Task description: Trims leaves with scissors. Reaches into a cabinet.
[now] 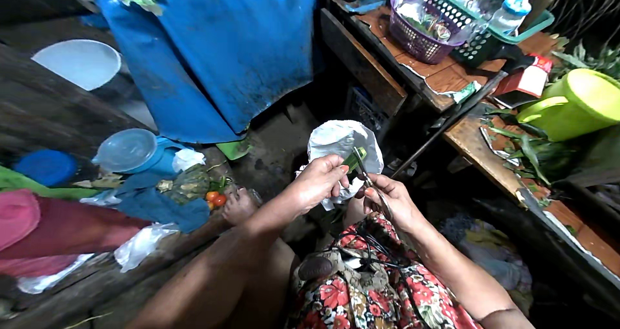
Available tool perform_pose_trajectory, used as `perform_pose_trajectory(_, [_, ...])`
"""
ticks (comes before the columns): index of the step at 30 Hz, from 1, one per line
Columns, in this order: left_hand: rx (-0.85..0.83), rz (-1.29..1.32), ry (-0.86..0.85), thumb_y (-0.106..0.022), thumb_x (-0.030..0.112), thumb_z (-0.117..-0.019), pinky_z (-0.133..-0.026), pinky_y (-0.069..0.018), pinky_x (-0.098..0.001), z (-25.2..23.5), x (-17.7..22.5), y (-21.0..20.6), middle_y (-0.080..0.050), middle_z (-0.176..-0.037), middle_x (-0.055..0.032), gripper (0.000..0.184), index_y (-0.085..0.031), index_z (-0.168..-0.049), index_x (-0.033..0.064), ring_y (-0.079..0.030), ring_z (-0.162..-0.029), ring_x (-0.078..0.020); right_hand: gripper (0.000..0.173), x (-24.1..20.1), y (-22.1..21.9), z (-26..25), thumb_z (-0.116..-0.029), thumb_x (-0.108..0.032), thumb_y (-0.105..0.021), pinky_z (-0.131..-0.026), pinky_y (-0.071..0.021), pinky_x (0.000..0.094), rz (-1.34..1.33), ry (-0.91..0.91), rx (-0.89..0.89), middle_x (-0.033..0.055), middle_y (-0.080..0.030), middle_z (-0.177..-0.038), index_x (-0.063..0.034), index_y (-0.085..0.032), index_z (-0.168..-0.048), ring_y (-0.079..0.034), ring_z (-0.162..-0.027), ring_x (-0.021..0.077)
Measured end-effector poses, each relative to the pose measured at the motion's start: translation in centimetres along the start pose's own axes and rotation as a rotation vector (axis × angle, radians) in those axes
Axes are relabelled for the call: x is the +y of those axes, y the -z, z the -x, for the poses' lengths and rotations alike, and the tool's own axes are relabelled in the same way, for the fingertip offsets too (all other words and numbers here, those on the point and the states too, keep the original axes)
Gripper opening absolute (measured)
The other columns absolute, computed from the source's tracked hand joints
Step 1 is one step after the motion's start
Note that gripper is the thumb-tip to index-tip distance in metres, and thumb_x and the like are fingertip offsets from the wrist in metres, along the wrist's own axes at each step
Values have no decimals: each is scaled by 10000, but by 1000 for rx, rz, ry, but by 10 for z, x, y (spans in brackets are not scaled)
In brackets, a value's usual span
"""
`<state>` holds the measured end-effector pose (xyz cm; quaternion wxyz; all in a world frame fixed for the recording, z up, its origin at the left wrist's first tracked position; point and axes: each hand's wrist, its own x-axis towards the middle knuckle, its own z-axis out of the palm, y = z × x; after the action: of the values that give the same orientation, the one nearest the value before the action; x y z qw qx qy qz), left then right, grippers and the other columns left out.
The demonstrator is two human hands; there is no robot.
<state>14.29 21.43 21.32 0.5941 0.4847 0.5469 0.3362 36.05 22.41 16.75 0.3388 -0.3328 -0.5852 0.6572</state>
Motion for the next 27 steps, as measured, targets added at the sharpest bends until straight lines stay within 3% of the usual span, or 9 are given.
perform_pose_trajectory(7, [141, 60, -36, -458, 117, -1091, -510, -422, -160, 0, 0, 4, -636, -746, -28, 158, -585, -1033, 44, -506, -525, -42, 540, 4, 4, 1, -988, -343, -657, -669, -572, 240, -4, 19, -14, 48, -708, -1013, 71, -565, -1322, -659, -754, 85])
perform_pose_trajectory(10, [89, 19, -10, -464, 111, -1089, -508, -421, -163, -2, -1, 3, -633, -746, -32, 155, -589, -1036, 34, -504, -520, -46, 556, 2, 2, 0, -984, -371, -667, -657, -565, 227, 5, 17, -21, 42, -709, -1012, 65, -574, -1315, -652, -744, 75])
perform_pose_trajectory(17, [-29, -92, 29, -465, 114, -1091, -514, -418, -160, 0, 3, -1, -625, -750, -14, 159, -593, -1073, 21, -498, -526, -28, 399, 1, 4, -4, -1015, -240, -629, -586, -546, 210, 8, 8, 40, 39, -716, -921, 60, -607, -1277, -631, -646, 65])
perform_pose_trajectory(23, [-47, -87, 15, -473, 97, -1084, -511, -415, -158, -1, -1, 2, -598, -721, -10, 162, -602, -1026, 18, -491, -527, -34, 570, 7, 8, -4, -967, -394, -691, -623, -564, 229, -17, 30, -2, 30, -718, -945, 68, -593, -1287, -647, -688, 72])
perform_pose_trajectory(27, [-51, -104, 31, -473, 95, -1084, -512, -407, -156, -2, 1, 2, -582, -710, -5, 167, -601, -1007, 20, -480, -525, -32, 540, 6, 8, -6, -974, -381, -685, -586, -544, 208, -6, 27, 11, 15, -712, -899, 65, -611, -1269, -627, -647, 54])
